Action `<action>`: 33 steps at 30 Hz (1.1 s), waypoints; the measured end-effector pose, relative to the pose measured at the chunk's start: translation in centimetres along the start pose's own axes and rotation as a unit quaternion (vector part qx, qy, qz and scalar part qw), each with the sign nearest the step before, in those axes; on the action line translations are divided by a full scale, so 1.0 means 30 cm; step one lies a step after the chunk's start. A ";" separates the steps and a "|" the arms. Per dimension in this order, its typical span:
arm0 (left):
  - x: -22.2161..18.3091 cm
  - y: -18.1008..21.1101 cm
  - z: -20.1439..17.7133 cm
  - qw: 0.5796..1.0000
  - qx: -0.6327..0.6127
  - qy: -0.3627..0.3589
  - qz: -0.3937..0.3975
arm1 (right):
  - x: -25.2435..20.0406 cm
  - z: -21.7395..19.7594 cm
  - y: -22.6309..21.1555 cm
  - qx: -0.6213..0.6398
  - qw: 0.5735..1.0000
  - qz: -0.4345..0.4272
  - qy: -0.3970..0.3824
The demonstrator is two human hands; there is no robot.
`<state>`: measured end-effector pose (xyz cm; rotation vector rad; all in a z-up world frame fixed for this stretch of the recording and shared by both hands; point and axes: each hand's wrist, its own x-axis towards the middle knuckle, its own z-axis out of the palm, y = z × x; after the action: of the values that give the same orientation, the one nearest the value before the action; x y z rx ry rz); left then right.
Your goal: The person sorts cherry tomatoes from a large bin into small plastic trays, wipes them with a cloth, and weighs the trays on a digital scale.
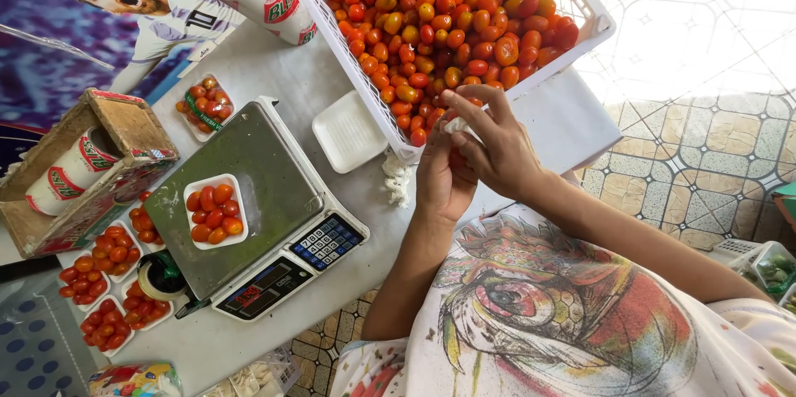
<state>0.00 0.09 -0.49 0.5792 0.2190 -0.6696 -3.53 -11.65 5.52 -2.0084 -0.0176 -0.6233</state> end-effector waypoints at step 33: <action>-0.001 -0.007 -0.028 0.996 0.062 -0.062 0.028 | 0.027 -0.014 0.018 0.137 0.988 0.074 -0.018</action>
<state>-0.15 0.46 -1.27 0.6583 0.0439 -0.6650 -2.86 -12.47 5.61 -1.7365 0.0230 -0.4623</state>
